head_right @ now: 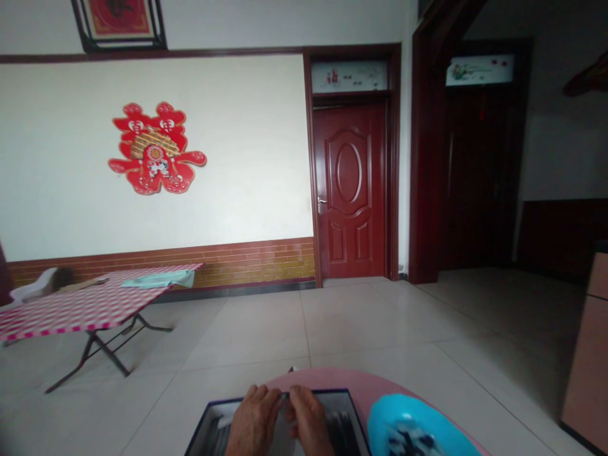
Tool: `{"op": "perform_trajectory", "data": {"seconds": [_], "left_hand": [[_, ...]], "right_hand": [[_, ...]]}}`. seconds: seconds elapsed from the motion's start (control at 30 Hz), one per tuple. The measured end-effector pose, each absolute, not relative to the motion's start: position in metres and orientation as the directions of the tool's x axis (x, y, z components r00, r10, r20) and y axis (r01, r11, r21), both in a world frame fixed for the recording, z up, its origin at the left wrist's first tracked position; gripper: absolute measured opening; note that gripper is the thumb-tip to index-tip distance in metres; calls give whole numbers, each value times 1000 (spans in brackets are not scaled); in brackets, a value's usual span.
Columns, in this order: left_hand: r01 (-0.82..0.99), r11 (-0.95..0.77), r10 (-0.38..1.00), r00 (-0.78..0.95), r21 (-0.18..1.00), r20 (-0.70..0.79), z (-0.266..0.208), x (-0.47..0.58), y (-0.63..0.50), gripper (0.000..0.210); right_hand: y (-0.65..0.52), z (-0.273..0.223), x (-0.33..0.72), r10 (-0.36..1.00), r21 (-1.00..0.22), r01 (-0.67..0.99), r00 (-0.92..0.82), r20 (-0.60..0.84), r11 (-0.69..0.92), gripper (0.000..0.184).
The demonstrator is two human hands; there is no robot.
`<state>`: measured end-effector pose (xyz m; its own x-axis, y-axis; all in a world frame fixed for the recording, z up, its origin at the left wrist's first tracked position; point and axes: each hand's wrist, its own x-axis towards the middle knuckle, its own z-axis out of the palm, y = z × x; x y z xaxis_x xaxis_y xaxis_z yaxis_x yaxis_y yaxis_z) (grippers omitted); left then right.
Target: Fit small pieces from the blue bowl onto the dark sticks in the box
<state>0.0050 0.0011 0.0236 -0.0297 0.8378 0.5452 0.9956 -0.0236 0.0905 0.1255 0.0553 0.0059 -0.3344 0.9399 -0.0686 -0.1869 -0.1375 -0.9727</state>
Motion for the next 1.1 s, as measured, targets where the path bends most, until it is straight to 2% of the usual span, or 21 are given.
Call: {"op": "perform_trajectory", "data": {"seconds": [0.07, 0.23, 0.43, 0.5, 0.63, 0.7, 0.83, 0.97, 1.1], "left_hand": [[995, -28, 839, -28, 94, 543, 24, 6, 1, 20], [995, -50, 833, -5, 84, 553, 22, 6, 2, 21], [994, -80, 835, 28, 70, 549, 20, 4, 2, 21], [993, -81, 839, 23, 84, 543, 22, 5, 1, 21], [993, -90, 838, 36, 74, 545, 25, 6, 0, 20], [994, -97, 839, 57, 45, 542, 25, 6, -1, 20], [997, -72, 848, 47, 27, 528, 21, 6, 0, 21], [998, -53, 854, 21, 47, 520, 17, 6, 0, 21], [995, -62, 866, 16, 75, 500, 18, 6, 0, 20]], "right_hand": [[57, 2, 124, 938, -977, -168, -341, -66, -130, 43], [57, 0, 122, 940, -989, -148, -338, 53, 3, 41], [56, 3, 121, 923, -969, -184, -376, -86, -165, 46], [56, 2, 120, 933, -980, -149, -353, -73, -133, 49], [56, 3, 121, 946, -989, -148, -321, 46, -3, 46], [56, 3, 121, 942, -983, -178, -333, 26, -35, 45], [55, 2, 121, 924, -965, -175, -364, -119, -194, 50], [53, 3, 122, 940, -988, -102, -331, -79, -119, 50], [52, 6, 124, 940, -988, -137, -340, -18, -69, 47]]}}
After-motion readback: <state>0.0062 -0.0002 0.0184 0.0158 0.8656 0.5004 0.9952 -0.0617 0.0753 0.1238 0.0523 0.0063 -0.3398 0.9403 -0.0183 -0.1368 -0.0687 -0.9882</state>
